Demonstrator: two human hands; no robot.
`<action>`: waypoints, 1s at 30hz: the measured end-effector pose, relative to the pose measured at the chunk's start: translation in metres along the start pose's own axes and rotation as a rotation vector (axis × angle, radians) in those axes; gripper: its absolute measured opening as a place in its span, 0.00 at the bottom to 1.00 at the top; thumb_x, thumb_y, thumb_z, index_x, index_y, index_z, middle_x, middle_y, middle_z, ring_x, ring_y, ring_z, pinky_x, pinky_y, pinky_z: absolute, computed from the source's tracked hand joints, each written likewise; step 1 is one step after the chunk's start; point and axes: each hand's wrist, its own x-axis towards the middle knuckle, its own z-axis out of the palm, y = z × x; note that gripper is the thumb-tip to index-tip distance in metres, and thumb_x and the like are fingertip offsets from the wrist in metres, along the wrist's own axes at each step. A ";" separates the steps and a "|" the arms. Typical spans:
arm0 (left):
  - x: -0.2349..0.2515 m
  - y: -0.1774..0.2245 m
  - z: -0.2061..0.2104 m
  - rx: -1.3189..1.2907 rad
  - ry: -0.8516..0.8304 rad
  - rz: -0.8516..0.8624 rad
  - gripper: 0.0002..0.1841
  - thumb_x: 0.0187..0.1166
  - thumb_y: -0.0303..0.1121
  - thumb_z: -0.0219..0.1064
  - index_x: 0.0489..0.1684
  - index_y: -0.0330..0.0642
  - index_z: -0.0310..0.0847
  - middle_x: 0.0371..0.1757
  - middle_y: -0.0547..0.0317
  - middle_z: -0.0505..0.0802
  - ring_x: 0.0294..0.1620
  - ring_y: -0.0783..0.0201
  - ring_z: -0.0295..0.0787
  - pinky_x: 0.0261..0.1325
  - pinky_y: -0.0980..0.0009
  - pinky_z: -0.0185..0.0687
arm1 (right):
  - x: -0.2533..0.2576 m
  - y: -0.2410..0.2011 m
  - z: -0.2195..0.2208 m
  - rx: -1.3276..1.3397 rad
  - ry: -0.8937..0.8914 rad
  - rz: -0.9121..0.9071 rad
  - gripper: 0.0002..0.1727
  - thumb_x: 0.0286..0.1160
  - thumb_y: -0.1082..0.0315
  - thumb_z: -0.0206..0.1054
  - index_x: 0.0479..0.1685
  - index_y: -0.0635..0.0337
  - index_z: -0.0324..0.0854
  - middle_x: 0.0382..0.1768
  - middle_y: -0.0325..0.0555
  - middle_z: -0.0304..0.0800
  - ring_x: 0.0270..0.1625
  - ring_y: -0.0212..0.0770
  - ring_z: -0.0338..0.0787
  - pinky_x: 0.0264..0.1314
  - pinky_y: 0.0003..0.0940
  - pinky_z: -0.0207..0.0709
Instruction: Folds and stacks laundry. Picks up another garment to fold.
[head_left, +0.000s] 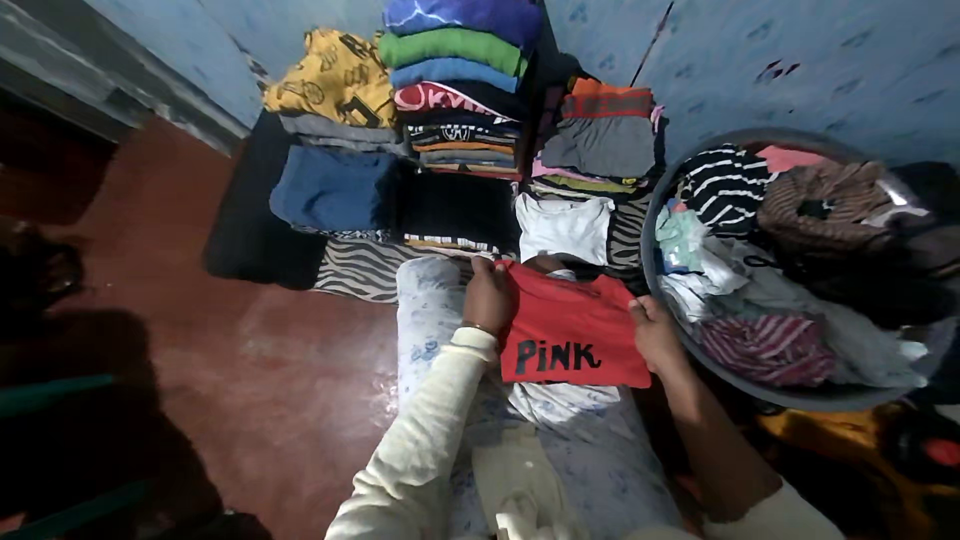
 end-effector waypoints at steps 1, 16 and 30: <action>0.001 0.000 0.000 0.022 -0.020 -0.019 0.23 0.94 0.44 0.49 0.75 0.34 0.63 0.50 0.31 0.90 0.53 0.33 0.90 0.57 0.35 0.82 | 0.002 0.001 0.001 -0.013 -0.004 0.012 0.21 0.95 0.62 0.47 0.65 0.72 0.77 0.59 0.65 0.84 0.63 0.53 0.84 0.69 0.50 0.75; 0.002 -0.015 0.017 -0.429 -0.221 -0.180 0.34 0.93 0.58 0.42 0.84 0.38 0.61 0.73 0.33 0.81 0.70 0.40 0.81 0.70 0.41 0.76 | 0.004 0.013 0.008 0.042 0.002 0.105 0.24 0.95 0.60 0.46 0.69 0.74 0.74 0.66 0.69 0.81 0.69 0.55 0.81 0.74 0.53 0.72; -0.090 -0.029 0.005 -0.896 -0.251 -0.255 0.22 0.96 0.40 0.44 0.59 0.30 0.81 0.45 0.51 0.93 0.47 0.61 0.92 0.56 0.59 0.88 | -0.042 0.009 0.003 0.143 0.011 0.014 0.21 0.94 0.59 0.50 0.62 0.71 0.77 0.53 0.61 0.85 0.57 0.48 0.86 0.63 0.49 0.79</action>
